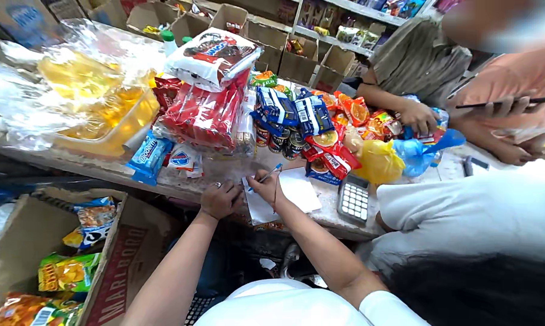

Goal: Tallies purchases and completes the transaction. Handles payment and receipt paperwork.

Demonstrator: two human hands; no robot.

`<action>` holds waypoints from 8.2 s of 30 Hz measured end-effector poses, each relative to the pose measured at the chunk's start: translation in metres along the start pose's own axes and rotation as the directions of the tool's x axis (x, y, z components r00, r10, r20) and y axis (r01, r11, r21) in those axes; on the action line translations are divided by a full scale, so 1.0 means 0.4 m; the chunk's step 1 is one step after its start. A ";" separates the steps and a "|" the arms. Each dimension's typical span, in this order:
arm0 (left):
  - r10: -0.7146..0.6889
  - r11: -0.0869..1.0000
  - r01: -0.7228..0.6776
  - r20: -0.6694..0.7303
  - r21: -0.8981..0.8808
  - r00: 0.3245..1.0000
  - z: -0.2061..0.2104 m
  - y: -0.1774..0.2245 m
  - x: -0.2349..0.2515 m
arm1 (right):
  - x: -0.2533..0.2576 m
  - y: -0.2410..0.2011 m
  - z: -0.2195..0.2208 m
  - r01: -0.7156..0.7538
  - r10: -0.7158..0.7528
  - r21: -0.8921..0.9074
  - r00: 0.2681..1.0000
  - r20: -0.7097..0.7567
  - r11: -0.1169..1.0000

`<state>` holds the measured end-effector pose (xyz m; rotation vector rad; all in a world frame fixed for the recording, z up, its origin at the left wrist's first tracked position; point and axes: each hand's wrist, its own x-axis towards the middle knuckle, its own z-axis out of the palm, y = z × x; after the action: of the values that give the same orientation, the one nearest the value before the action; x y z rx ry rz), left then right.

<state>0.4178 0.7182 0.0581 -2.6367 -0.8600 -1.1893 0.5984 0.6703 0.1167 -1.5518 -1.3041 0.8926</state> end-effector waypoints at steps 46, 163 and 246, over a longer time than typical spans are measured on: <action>0.024 1.000 -0.024 0.013 0.005 1.000 0.009 -0.014 -0.008 | 0.025 0.051 -0.028 0.150 -0.149 -0.077 0.989 0.010 0.986; 0.033 0.999 -0.033 0.019 0.001 0.999 0.006 -0.014 -0.011 | 0.006 0.046 -0.079 0.039 -0.044 -0.106 0.998 -0.050 0.994; 0.025 1.000 -0.025 0.028 0.007 0.999 0.009 -0.013 -0.011 | 0.012 0.059 -0.096 0.117 -0.129 -0.130 0.988 -0.091 0.985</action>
<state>0.4150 0.7219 0.0517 -2.6558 -0.8324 -1.1441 0.6427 0.6669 0.1079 -1.5717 -1.3897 0.6598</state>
